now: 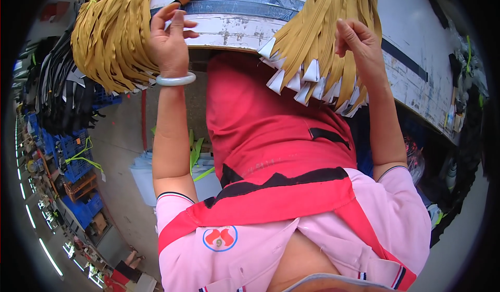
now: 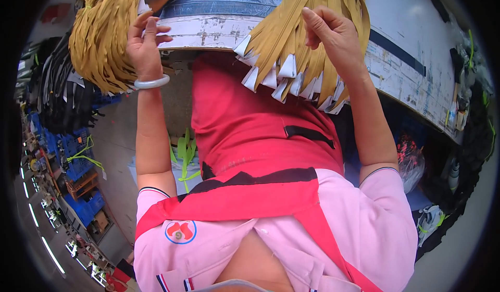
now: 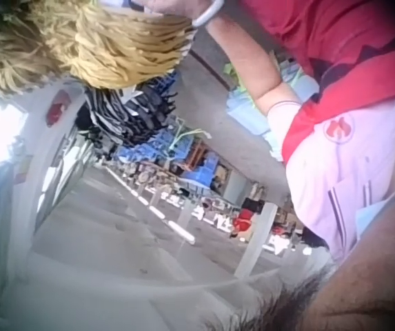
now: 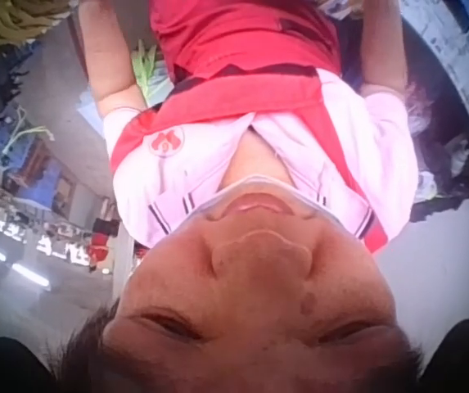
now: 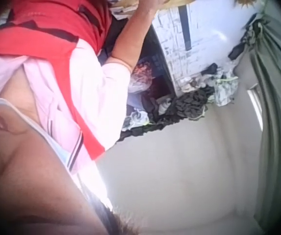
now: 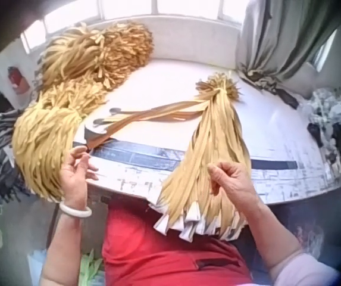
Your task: Organize and arrange yellow straps on a workbench in a factory setting.
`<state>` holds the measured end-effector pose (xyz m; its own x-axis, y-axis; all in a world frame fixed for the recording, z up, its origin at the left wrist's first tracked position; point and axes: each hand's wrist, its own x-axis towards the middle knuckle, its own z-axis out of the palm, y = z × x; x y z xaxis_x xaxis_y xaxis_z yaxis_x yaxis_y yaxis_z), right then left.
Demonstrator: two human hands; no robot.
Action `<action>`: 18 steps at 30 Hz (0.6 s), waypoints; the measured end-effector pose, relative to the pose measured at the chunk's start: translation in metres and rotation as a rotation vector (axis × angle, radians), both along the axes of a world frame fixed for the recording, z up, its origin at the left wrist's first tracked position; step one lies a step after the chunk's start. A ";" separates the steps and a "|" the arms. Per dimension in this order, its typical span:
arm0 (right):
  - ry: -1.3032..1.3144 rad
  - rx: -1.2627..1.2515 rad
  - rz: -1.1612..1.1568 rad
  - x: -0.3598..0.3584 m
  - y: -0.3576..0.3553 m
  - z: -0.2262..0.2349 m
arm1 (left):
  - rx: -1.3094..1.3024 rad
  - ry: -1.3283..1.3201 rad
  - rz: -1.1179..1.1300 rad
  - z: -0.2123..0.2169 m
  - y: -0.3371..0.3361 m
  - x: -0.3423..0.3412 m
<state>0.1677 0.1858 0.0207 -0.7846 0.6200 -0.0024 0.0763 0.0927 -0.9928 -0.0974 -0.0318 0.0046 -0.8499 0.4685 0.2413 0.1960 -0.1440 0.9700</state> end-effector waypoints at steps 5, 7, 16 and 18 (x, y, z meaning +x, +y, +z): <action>-0.137 -0.051 0.137 0.011 -0.021 -0.010 | -0.390 0.749 -0.459 -0.008 -0.017 0.058; -0.130 -0.046 0.154 0.005 -0.027 -0.012 | -0.419 1.032 -0.635 -0.013 -0.015 0.102; -0.185 -0.014 0.255 0.002 -0.045 -0.014 | -0.421 1.028 -0.790 -0.038 0.001 0.091; -0.218 -0.030 0.271 0.003 -0.047 -0.012 | -0.235 0.478 -0.787 -0.026 0.000 0.098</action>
<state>0.1709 0.1385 0.0086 -0.8999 0.3859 -0.2031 0.2634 0.1098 -0.9584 0.0004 -0.0319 -0.0210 -0.1052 0.9452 0.3091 0.5098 -0.2156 0.8328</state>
